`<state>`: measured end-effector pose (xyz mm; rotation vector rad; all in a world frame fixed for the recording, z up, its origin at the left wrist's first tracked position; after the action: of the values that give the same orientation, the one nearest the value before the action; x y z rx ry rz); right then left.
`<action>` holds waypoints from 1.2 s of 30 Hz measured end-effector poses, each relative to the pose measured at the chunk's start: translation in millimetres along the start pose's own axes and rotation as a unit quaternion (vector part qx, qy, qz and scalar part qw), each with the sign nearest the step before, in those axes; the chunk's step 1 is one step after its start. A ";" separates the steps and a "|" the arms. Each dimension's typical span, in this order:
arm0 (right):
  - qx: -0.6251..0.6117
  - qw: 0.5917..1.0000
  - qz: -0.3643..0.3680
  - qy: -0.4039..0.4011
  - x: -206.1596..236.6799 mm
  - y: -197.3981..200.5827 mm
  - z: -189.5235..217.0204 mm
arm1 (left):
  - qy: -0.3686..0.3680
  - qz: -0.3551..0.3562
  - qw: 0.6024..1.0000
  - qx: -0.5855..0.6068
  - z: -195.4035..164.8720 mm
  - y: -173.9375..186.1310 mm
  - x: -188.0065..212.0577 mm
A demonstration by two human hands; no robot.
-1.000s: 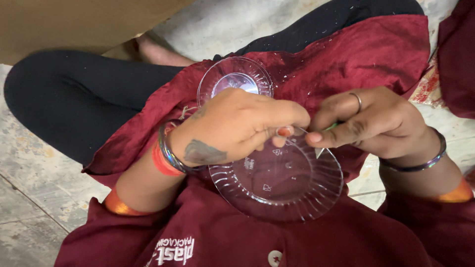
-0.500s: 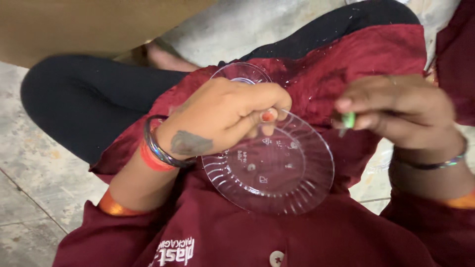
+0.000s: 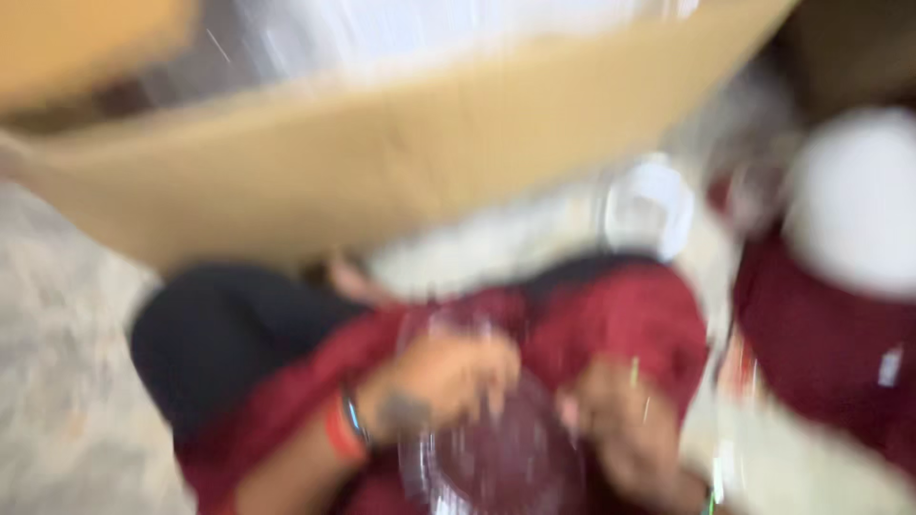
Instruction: The person sits on the floor and uses a small green tool to press or snap together two clear plastic lids. They repeatedly pick up a pair of lids, manipulate them with the tool, and place the assembled unit into a nearby cardboard box.
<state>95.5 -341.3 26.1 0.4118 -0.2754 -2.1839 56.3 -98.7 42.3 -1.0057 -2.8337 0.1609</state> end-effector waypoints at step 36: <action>-0.147 0.967 -0.199 -0.066 -193.9 -6.2 33.3 | -0.185 -0.389 0.792 -0.433 -142.4 147.2 22.8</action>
<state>187.6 -180.4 92.2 0.1627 0.0718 -2.6008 152.4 37.5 163.5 0.3122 -3.4098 -1.2298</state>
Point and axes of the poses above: each hand's wrist, its own x-axis away from the middle knuckle, its own y-axis out of the back of the hand, z = x × y, the point moved 3 cm from there along -x, towards the middle knuckle, and after that the axes turned 14 degrees about z, right-handed, at the moved point
